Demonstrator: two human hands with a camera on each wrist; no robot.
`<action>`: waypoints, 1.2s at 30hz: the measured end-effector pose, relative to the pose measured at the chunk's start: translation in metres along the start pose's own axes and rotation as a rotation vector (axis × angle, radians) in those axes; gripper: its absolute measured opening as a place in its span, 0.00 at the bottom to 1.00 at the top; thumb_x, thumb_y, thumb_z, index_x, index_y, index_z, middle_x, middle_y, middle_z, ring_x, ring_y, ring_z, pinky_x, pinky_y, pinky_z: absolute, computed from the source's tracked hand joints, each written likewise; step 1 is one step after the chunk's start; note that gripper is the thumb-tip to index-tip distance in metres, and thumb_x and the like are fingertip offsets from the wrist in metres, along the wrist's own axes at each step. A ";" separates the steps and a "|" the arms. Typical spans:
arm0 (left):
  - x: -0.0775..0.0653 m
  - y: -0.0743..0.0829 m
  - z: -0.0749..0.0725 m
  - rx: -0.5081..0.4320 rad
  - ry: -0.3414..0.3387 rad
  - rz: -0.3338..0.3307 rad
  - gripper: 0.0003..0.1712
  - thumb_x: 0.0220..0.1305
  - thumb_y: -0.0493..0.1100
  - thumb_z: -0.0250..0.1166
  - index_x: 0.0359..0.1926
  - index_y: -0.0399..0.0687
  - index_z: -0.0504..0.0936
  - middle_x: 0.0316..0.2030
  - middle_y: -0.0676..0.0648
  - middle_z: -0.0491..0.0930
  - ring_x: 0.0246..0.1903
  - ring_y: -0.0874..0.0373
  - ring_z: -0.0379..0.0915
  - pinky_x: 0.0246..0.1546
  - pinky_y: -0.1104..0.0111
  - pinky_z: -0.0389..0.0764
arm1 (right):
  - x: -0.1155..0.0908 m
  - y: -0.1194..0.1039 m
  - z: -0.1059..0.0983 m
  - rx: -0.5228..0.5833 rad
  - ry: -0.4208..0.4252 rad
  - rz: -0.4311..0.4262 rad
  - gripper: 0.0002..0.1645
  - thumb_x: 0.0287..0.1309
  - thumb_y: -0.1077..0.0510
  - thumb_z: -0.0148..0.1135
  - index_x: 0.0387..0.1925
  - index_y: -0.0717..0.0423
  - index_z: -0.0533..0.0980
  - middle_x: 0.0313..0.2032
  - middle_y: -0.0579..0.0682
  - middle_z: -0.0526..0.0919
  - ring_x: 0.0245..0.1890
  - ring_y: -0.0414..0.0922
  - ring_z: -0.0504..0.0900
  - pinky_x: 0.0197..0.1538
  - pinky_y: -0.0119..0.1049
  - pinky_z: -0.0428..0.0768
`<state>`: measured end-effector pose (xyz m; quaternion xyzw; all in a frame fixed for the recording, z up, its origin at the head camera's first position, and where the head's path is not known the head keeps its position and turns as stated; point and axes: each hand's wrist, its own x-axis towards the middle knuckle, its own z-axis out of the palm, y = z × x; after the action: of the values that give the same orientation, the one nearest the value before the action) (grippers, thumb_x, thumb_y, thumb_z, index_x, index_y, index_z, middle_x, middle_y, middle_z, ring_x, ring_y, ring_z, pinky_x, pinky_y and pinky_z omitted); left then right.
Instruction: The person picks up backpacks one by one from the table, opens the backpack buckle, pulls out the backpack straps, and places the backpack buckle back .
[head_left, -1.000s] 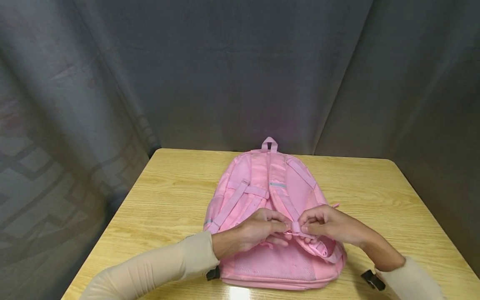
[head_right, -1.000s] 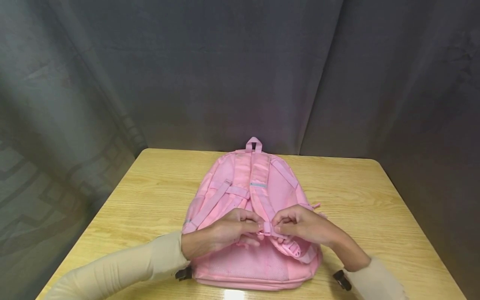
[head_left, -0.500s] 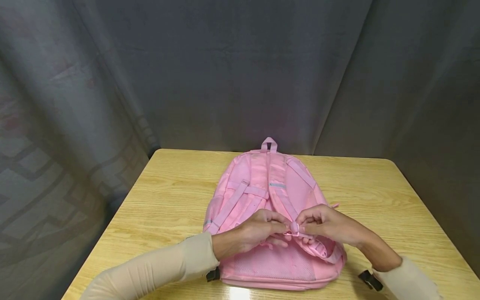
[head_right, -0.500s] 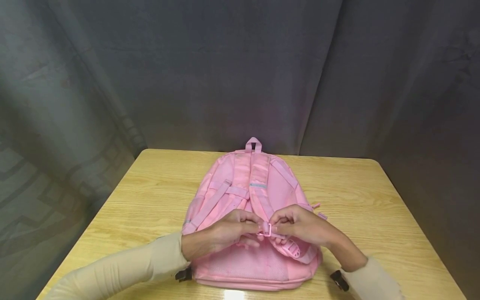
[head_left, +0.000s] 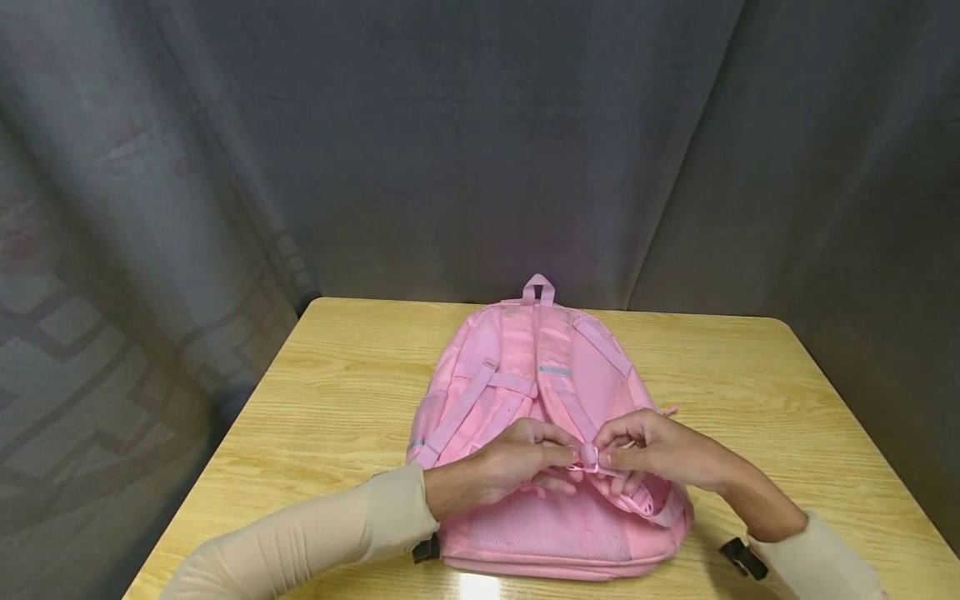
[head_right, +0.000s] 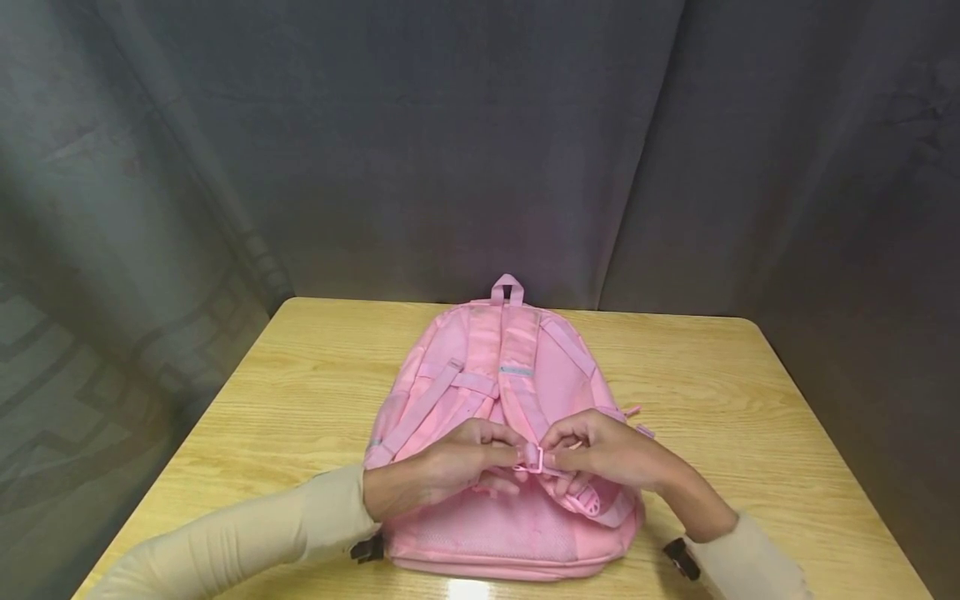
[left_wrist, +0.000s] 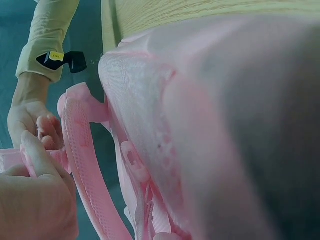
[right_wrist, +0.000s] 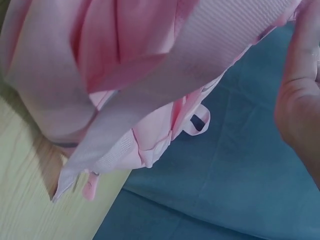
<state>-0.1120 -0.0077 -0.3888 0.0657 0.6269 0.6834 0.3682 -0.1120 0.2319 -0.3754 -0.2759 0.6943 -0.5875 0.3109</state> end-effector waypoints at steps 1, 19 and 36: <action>0.000 0.000 0.000 -0.001 0.000 0.002 0.09 0.68 0.33 0.61 0.47 0.35 0.82 0.29 0.48 0.83 0.25 0.61 0.83 0.15 0.78 0.67 | -0.001 -0.001 0.000 -0.003 0.003 0.015 0.12 0.71 0.66 0.52 0.46 0.75 0.75 0.37 0.58 0.86 0.32 0.41 0.87 0.35 0.38 0.88; -0.001 0.001 -0.001 -0.002 0.011 0.007 0.10 0.68 0.34 0.61 0.48 0.34 0.80 0.28 0.49 0.79 0.23 0.62 0.81 0.15 0.78 0.67 | -0.005 0.004 -0.006 -0.026 0.016 0.072 0.12 0.70 0.66 0.53 0.46 0.75 0.74 0.36 0.54 0.85 0.34 0.42 0.87 0.29 0.31 0.85; 0.002 -0.001 0.000 -0.017 0.021 0.021 0.11 0.67 0.30 0.60 0.49 0.32 0.80 0.37 0.41 0.86 0.39 0.40 0.86 0.22 0.76 0.81 | 0.003 0.001 0.000 0.010 -0.006 -0.011 0.11 0.70 0.68 0.52 0.45 0.75 0.75 0.34 0.57 0.86 0.31 0.39 0.86 0.29 0.29 0.85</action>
<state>-0.1133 -0.0069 -0.3905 0.0620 0.6241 0.6933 0.3548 -0.1137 0.2297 -0.3771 -0.2799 0.6890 -0.5918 0.3111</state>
